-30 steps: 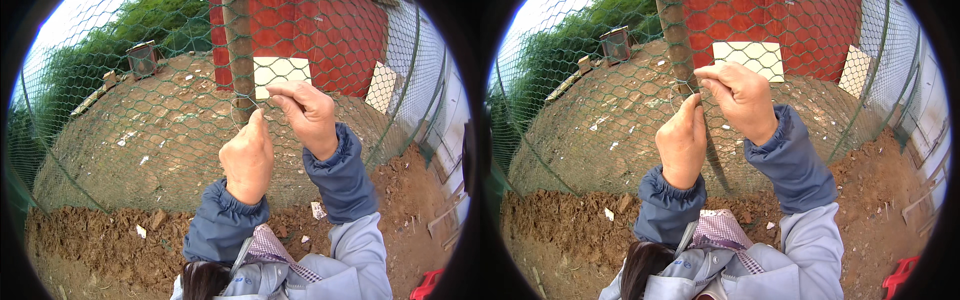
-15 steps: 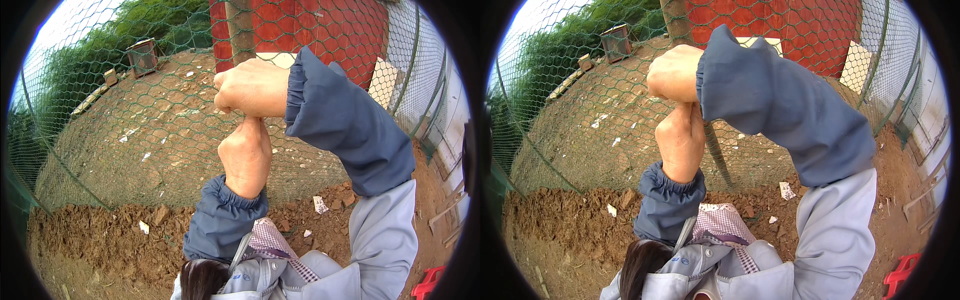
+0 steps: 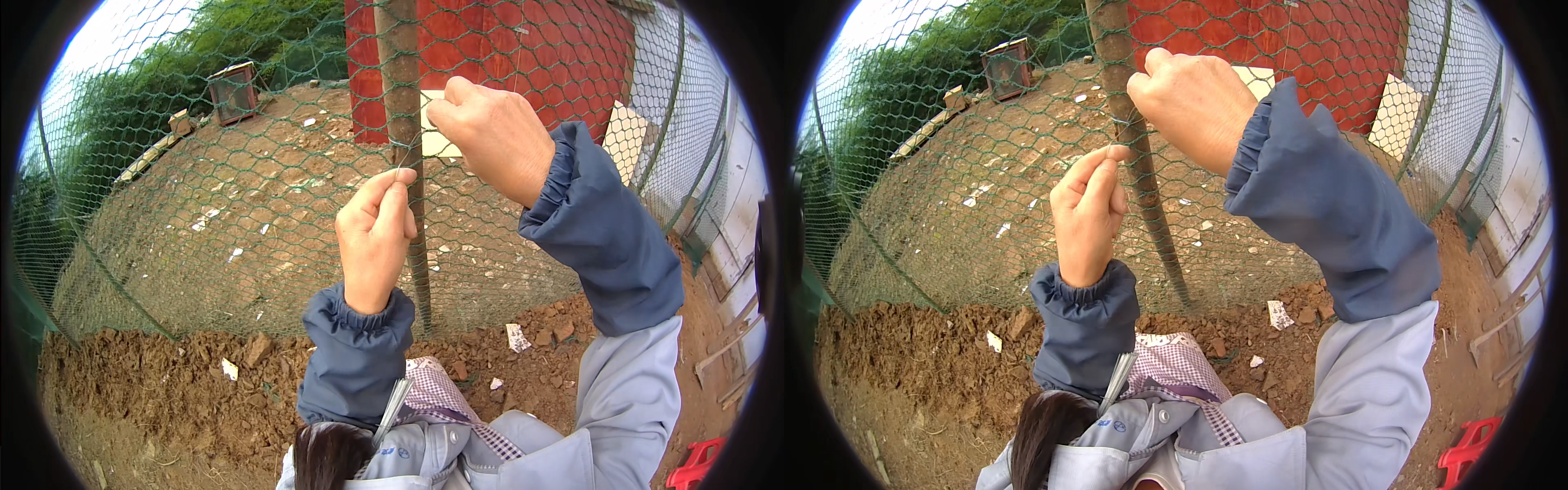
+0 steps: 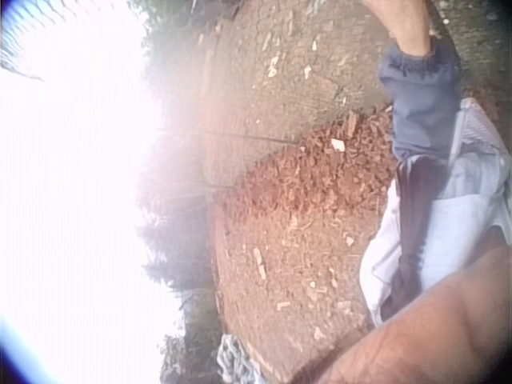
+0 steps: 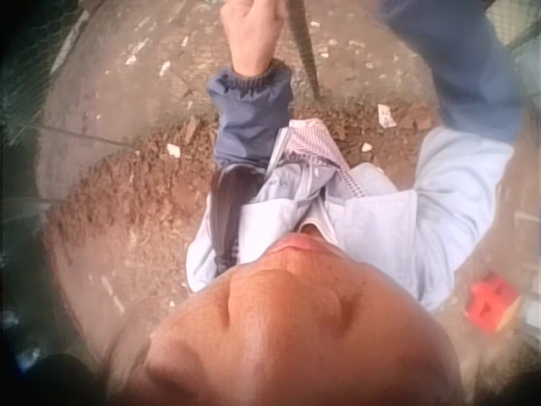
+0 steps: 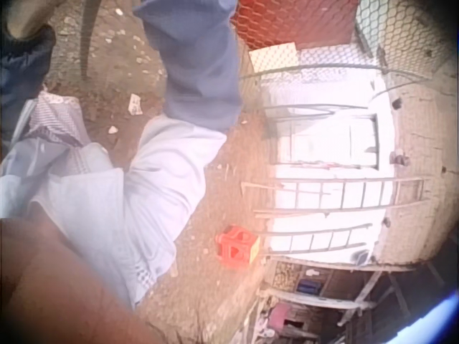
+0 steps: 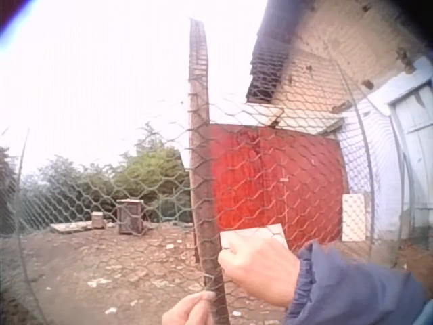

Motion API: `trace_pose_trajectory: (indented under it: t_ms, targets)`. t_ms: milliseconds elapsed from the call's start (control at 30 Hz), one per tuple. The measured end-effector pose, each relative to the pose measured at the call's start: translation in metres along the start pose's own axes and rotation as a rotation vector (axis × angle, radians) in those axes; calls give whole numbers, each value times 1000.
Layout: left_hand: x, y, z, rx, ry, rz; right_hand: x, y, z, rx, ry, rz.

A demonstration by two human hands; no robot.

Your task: The person repairs a green mesh fence by hand, using thin metal wires to tie the mesh to a wooden post. They repeatedly bend and twist the wires to secure the fence along the post.

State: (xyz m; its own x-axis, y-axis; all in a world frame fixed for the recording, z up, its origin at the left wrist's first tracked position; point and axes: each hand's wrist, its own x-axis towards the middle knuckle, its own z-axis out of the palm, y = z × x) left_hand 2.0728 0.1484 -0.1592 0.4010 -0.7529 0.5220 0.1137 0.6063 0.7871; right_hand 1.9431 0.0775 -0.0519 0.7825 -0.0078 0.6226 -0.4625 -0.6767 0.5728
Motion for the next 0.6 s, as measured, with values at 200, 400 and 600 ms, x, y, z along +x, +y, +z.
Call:
trace_pose_trajectory:
  t_ms: [200, 400, 600]
  targets:
    - [2, 6, 2, -259, -38, -43, -50, -23, 16, 182, -19, 209]
    - [-4, 3, 22, 968, 100, 581, -43, -76, 80, 921, 448, 316]
    - [-9, 1, 9, 826, 101, 589, -30, -106, 101, 1759, 579, 661]
